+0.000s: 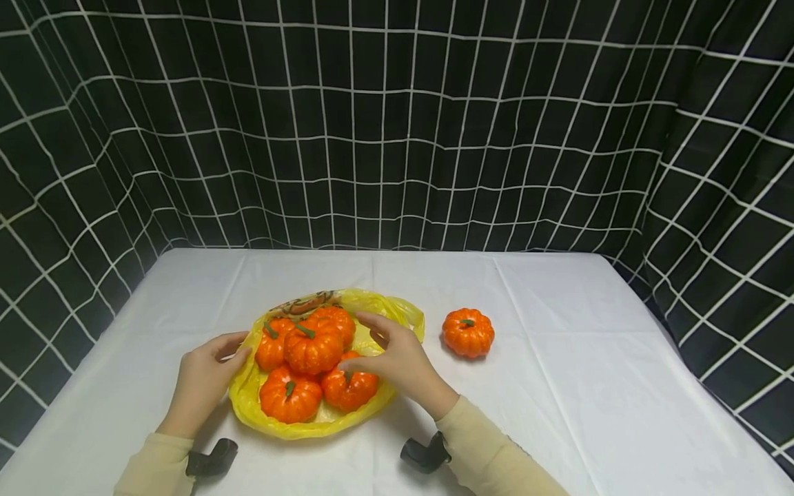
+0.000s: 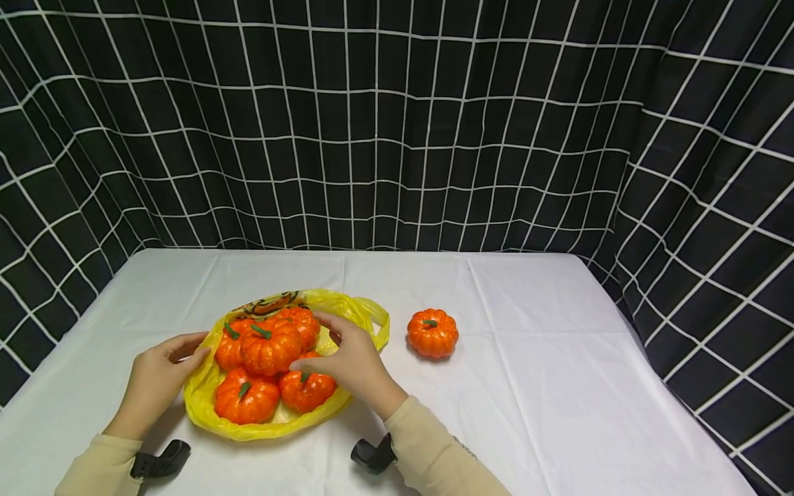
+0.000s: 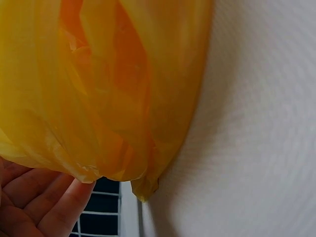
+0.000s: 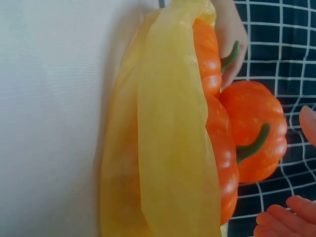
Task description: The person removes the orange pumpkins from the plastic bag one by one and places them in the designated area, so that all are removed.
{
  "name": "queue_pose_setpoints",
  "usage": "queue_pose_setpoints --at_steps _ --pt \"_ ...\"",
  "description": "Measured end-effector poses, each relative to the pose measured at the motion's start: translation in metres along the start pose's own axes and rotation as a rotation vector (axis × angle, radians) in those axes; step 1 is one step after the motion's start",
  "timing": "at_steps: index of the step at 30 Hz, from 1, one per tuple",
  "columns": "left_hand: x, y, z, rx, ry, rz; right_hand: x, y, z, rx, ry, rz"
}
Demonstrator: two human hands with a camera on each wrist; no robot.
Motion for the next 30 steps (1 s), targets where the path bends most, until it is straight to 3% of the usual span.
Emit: queue_pose_setpoints --at_steps 19,30 --pt "-0.004 -0.001 0.0 -0.01 0.043 -0.015 0.01 0.026 -0.014 0.036 -0.016 0.03" --pt "-0.005 -0.001 0.0 -0.023 0.047 -0.01 0.007 0.036 -0.02 0.029 0.024 0.088"
Point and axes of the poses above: each hand's wrist, its own z-axis away from the middle knuckle, its own y-axis out of the palm, x = y × z, the point moved 9 cm from there along -z, towards the middle knuckle, and after that the axes turned 15 degrees about y, right-handed, at the moved point
